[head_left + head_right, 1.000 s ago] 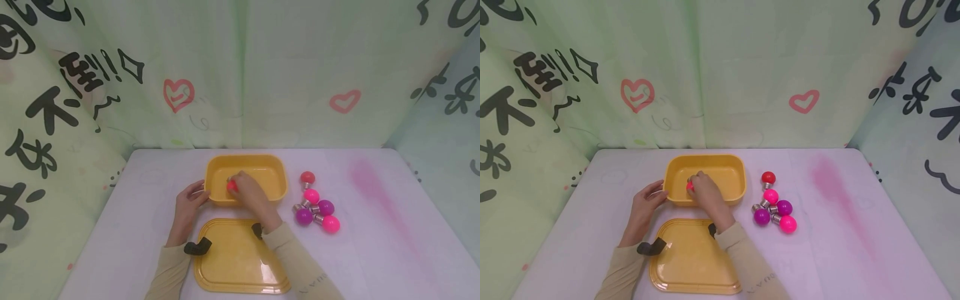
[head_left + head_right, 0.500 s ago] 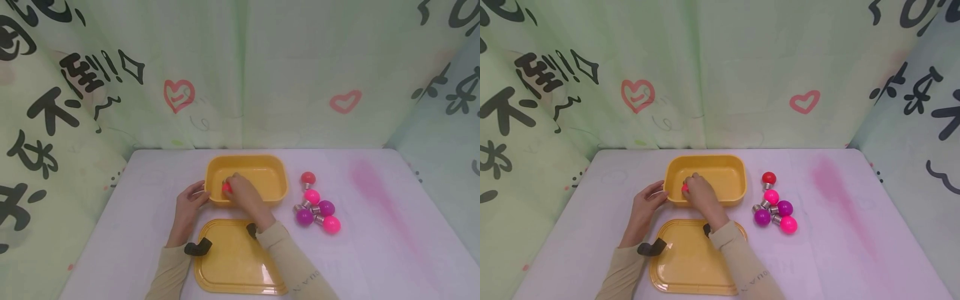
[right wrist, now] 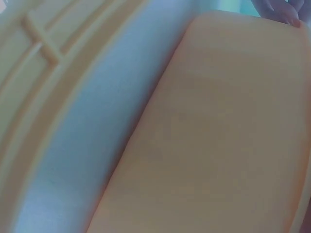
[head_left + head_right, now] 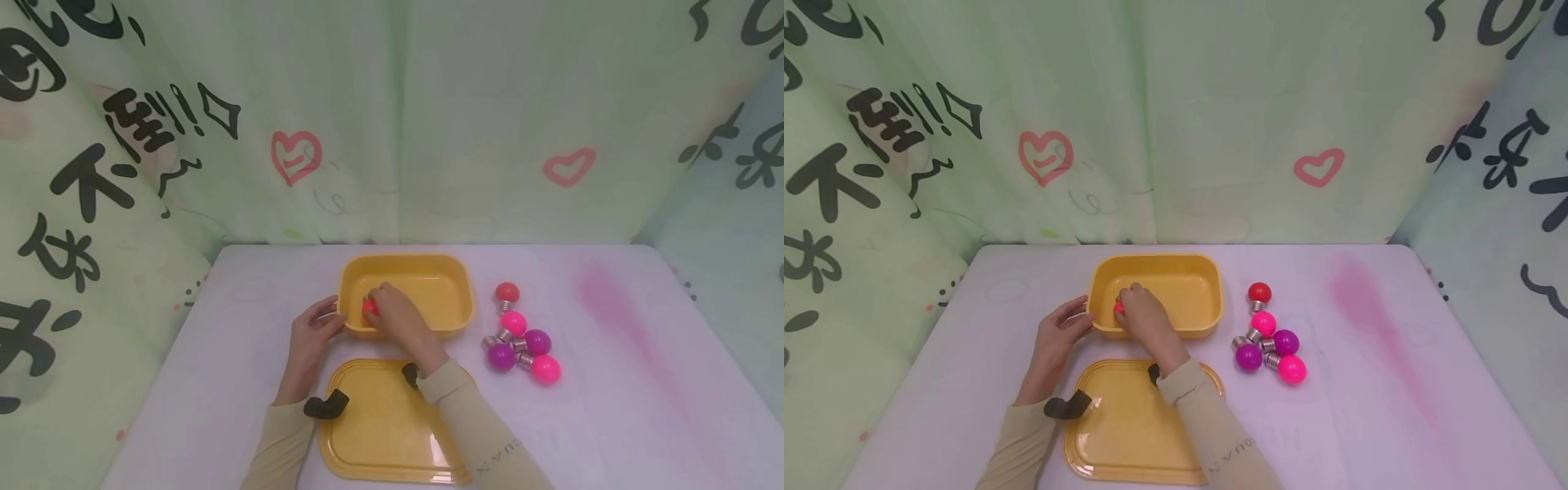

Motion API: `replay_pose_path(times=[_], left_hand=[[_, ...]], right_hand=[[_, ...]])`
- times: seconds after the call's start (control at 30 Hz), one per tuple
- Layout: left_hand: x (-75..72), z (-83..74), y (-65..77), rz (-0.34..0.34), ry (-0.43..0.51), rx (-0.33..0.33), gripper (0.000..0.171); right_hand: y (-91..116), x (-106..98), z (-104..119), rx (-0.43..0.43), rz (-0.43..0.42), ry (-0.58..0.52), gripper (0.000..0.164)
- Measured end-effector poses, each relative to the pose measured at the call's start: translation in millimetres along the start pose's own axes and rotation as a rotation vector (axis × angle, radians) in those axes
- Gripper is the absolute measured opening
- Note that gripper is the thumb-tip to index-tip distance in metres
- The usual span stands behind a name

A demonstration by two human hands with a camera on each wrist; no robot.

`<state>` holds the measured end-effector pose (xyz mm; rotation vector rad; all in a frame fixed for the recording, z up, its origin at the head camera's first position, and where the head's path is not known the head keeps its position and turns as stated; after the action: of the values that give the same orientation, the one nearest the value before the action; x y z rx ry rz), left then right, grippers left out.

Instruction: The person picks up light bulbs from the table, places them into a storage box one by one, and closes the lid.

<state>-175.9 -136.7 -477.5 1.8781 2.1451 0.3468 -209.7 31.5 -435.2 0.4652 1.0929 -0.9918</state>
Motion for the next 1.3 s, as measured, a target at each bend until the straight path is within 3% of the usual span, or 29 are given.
replay_pose_path(times=[0.3, 0.53, 1.3], left_hand=[[1.6, 1.2, 1.6, 0.005, 0.009, 0.029, 0.044], [0.8, 1.7, 1.3, 0.006, -0.022, 0.019, 0.044], [0.3, 1.4, 3.0, 0.008, -0.032, -0.003, 0.045]], right_hand=[[3, -7, 2, -0.046, -0.021, 0.038, 0.024], [7, -17, 5, -0.008, -0.023, -0.003, 0.036], [32, -45, -3, 0.027, -0.074, 0.003, 0.039]])
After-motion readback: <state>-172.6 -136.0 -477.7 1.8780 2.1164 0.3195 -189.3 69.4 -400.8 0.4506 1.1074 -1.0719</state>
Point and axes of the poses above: each hand's wrist, its own y-axis away from the middle knuckle, its own x-axis out of the palm, z = x × y, the point moved 2 cm from there along -y, towards the middle knuckle, and after that the axes turned 8 degrees about -x, right-handed, at the moved point
